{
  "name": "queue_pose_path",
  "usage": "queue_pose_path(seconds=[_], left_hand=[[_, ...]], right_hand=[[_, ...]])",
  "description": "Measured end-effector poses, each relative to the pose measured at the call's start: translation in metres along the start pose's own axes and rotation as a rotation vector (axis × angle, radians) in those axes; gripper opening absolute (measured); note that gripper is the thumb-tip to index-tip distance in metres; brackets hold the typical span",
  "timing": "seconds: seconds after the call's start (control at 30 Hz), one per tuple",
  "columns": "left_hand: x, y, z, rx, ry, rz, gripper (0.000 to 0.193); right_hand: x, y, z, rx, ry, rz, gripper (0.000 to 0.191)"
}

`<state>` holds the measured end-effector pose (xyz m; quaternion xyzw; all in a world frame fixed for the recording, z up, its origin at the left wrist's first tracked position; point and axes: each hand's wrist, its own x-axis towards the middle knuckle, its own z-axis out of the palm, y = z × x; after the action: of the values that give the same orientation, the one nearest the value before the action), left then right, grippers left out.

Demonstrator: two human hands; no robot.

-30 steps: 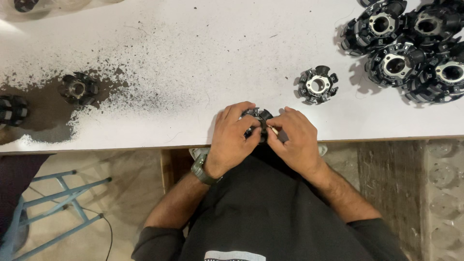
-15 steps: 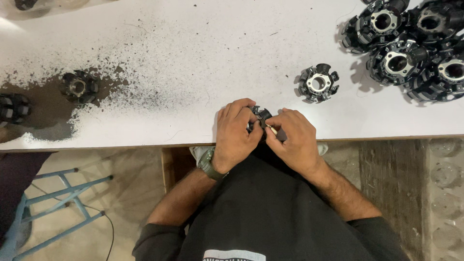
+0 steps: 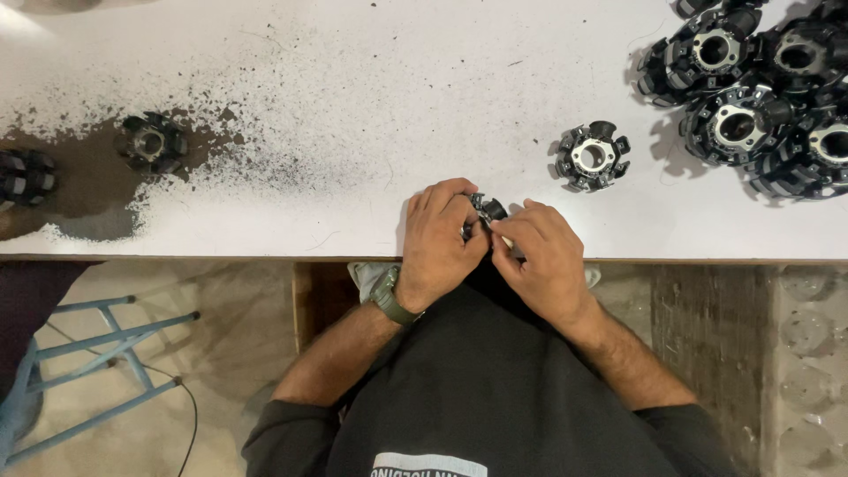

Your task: The person sits at a white workbench and fits small black plastic inserts into toothed plastic wheel hubs one at a time, pressing each insert into place by hand. Completed hubs are set aside in a growing pile on the table.

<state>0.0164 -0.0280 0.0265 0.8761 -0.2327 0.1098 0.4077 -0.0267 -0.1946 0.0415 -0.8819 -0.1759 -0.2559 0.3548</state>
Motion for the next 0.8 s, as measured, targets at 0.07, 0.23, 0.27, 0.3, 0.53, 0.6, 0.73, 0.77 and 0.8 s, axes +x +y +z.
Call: queue_pose_path(seconds=[0.07, 0.23, 0.27, 0.3, 0.53, 0.6, 0.73, 0.77, 0.8], left_hand=[[0.000, 0.001, 0.000, -0.002, -0.004, -0.003, 0.011], [0.004, 0.006, -0.017, -0.190, 0.049, -0.114, 0.010], [0.005, 0.005, -0.024, -0.110, 0.089, -0.035, 0.012], [0.007, 0.004, -0.031, -0.030, 0.125, 0.039, 0.013], [0.018, 0.007, -0.037, 0.191, -0.155, 0.180, 0.029], [0.021, 0.009, -0.032, 0.263, -0.219, 0.142, 0.029], [0.025, 0.011, -0.026, 0.441, -0.278, 0.135, 0.016], [0.026, 0.011, -0.027, 0.406, -0.257, 0.125, 0.015], [0.026, 0.011, -0.028, 0.370, -0.238, 0.116, 0.014]], right_hand=[[0.001, 0.000, -0.002, -0.016, -0.034, 0.005, 0.022], [0.003, 0.002, -0.005, 0.040, 0.011, -0.005, 0.021], [0.001, 0.001, -0.005, 0.053, 0.067, -0.010, 0.020], [0.000, 0.001, -0.005, 0.068, 0.121, -0.011, 0.019], [0.000, 0.003, 0.006, 0.023, 0.097, 0.095, 0.017], [0.000, 0.004, 0.006, 0.025, 0.047, 0.116, 0.017], [0.000, 0.005, 0.005, 0.032, 0.042, 0.105, 0.019], [0.000, 0.006, 0.005, 0.031, 0.046, 0.099, 0.019], [0.001, 0.007, 0.005, 0.030, 0.051, 0.096, 0.019]])
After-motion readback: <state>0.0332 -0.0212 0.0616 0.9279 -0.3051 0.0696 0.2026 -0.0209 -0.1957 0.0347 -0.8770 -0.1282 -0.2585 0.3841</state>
